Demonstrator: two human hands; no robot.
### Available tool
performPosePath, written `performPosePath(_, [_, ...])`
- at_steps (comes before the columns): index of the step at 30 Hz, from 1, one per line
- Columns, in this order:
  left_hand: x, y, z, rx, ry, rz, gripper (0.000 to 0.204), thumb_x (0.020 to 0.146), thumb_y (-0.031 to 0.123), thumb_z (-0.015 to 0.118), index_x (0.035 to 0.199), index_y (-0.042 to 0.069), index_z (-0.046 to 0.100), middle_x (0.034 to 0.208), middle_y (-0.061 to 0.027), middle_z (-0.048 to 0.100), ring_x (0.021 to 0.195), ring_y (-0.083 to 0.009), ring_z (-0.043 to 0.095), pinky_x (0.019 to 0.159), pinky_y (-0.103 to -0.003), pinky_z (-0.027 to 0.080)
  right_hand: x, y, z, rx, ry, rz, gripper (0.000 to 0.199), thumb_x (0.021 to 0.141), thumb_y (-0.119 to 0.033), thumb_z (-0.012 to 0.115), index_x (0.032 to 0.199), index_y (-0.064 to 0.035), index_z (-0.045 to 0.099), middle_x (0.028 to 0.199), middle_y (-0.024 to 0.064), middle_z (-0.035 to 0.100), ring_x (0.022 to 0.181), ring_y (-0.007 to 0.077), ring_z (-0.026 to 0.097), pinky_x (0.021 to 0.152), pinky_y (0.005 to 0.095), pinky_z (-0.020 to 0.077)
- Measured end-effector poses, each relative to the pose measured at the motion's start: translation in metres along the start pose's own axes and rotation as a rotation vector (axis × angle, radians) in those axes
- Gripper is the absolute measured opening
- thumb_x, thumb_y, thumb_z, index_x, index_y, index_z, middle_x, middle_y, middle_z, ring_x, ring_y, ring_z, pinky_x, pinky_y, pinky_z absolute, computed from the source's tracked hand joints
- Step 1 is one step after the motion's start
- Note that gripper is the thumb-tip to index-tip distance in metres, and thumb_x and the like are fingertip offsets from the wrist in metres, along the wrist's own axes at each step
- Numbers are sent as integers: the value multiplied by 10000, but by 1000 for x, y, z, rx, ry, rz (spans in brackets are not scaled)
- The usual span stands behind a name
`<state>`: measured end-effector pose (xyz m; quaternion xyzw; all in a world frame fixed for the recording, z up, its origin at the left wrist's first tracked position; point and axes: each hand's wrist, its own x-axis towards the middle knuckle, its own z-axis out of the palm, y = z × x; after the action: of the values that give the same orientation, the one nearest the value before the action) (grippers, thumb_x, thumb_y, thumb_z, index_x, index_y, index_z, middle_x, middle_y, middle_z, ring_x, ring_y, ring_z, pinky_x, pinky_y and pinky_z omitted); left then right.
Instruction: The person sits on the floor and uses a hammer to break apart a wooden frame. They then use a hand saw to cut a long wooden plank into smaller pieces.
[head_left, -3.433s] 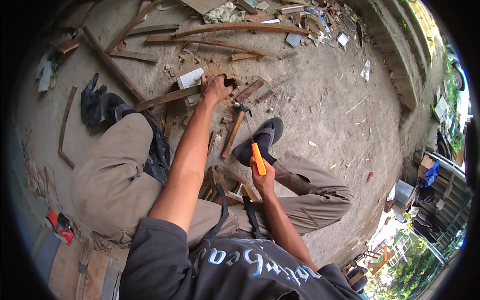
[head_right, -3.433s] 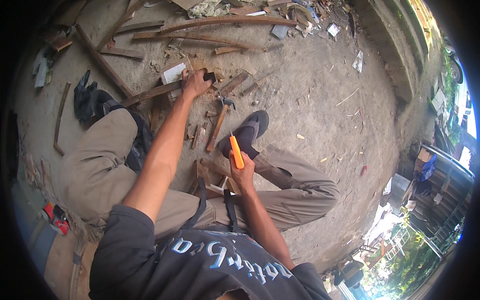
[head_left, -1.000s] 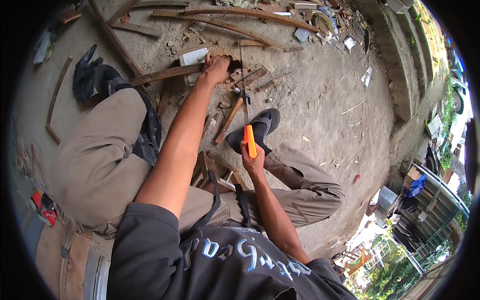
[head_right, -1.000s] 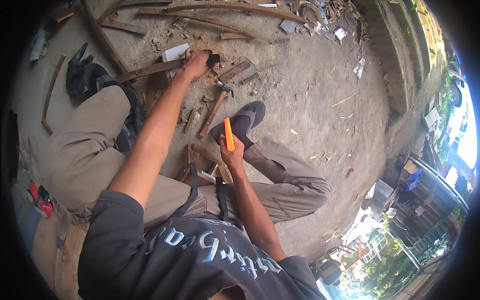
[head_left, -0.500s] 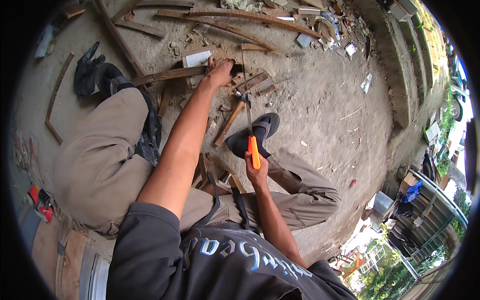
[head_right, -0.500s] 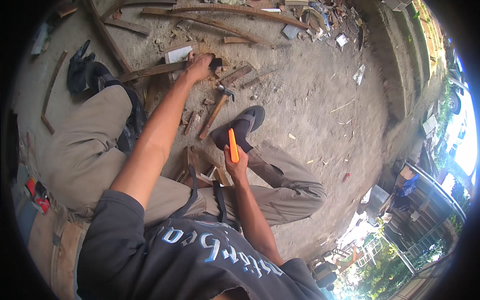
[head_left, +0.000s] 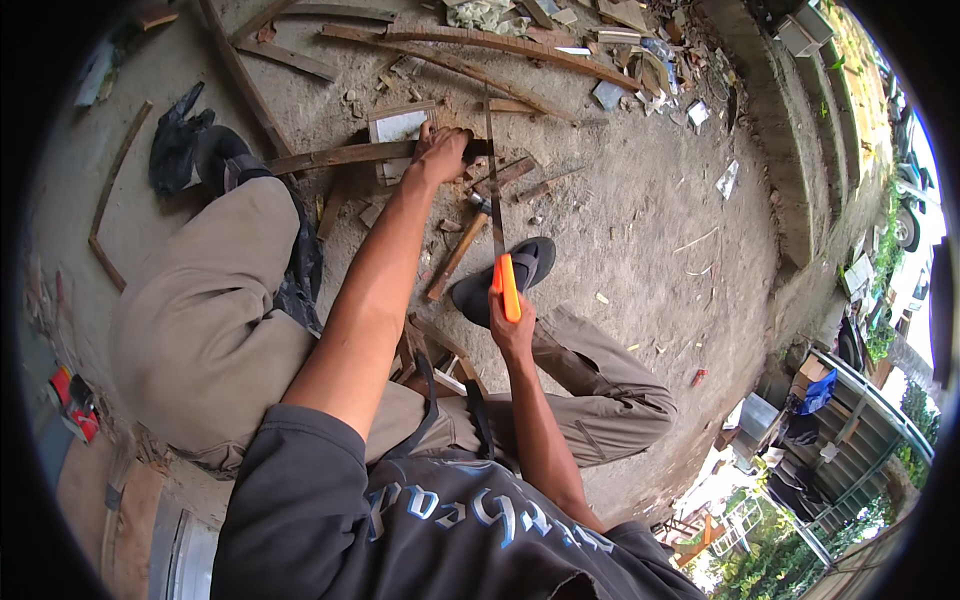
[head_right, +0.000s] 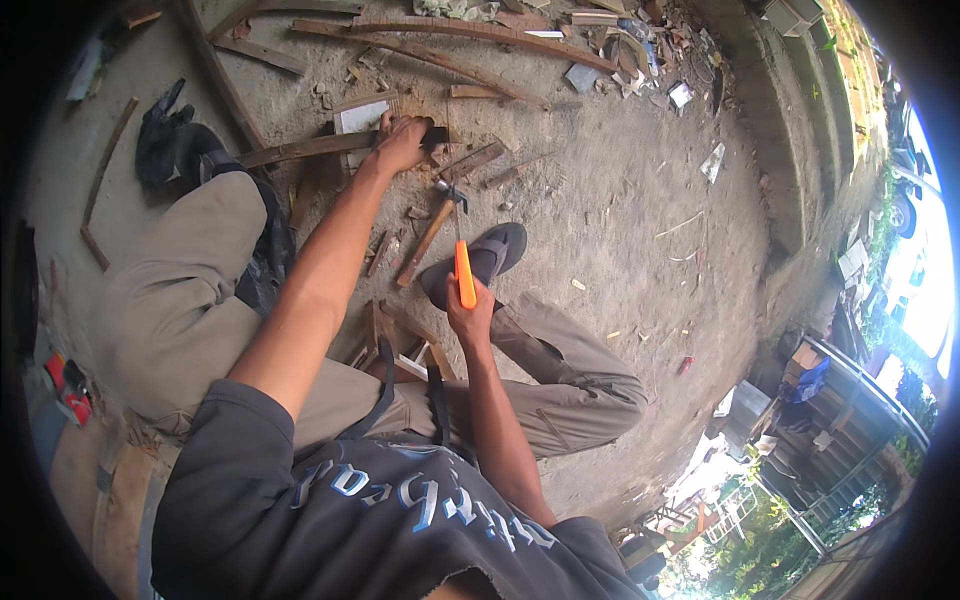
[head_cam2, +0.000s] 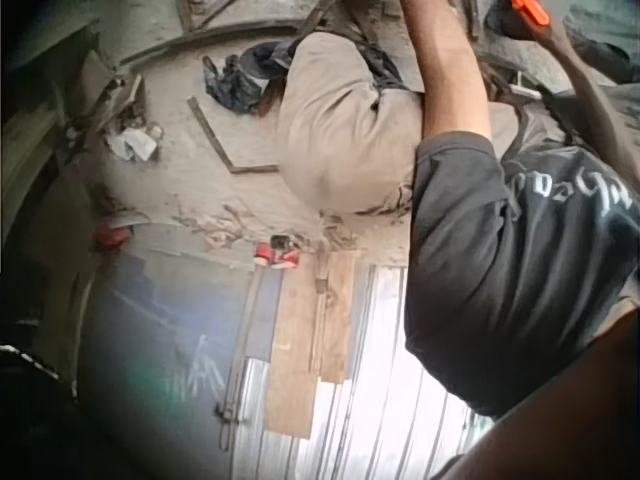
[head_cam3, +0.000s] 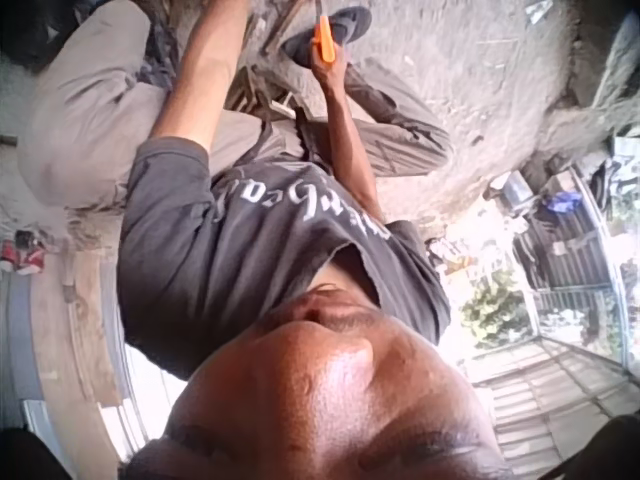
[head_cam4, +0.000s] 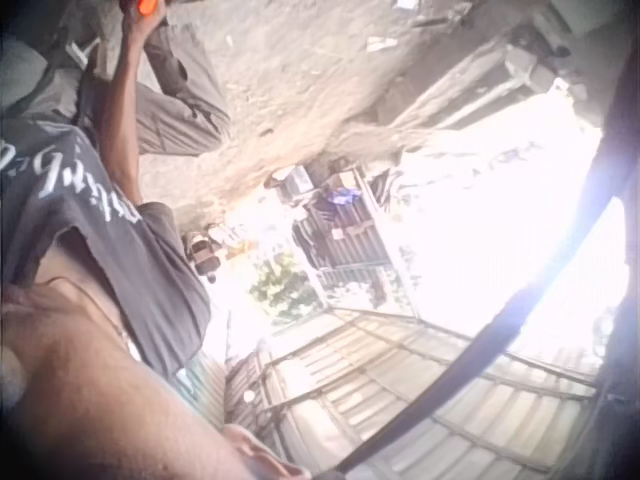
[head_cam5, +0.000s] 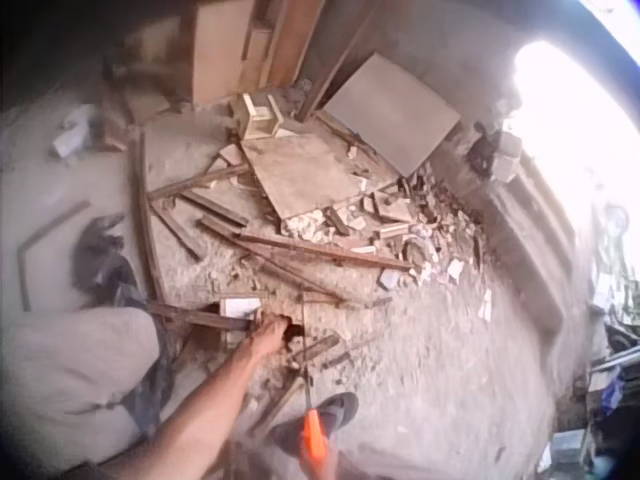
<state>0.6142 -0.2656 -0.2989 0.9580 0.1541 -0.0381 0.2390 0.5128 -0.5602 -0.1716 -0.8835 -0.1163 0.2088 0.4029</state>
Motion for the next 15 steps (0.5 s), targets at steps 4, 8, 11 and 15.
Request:
performPosePath(4, [-3, 5, -9, -4, -50, -19, 364, 830, 404, 681, 1025, 100, 637, 1003, -118, 672, 1062, -280, 609, 954, -511, 299, -5, -2, -1, -25, -32, 41, 276, 893, -227, 674, 750, -10, 585, 564, 42, 477, 537, 96, 428, 500, 316, 378])
performPosePath(8, [-5, 12, -22, -57, -10, -20, 306, 810, 301, 680, 1017, 80, 637, 1034, -112, 671, 1081, -263, 602, 998, -543, 283, -26, 2, -2, 43, 33, 16, 250, 887, -202, 670, 766, 3, 593, 565, 68, 487, 530, 118, 442, 511, 321, 390])
performPosePath(11, [-5, 10, -18, -42, -63, -39, 329, 792, 307, 699, 1032, 90, 637, 1053, -115, 668, 1064, -247, 602, 1005, -523, 287, 37, -25, 15, 99, 10, -29, 285, 892, -191, 665, 721, 6, 549, 546, 49, 442, 517, 107, 384, 488, 317, 350])
performPosePath(15, [-15, 16, -20, -34, -71, -38, 366, 822, 365, 685, 1042, 77, 632, 1020, -114, 674, 1081, -251, 591, 1005, -521, 288, 4, 7, 11, -10, -16, -48, 249, 892, -168, 658, 737, 2, 563, 567, 29, 468, 530, 106, 406, 501, 305, 367])
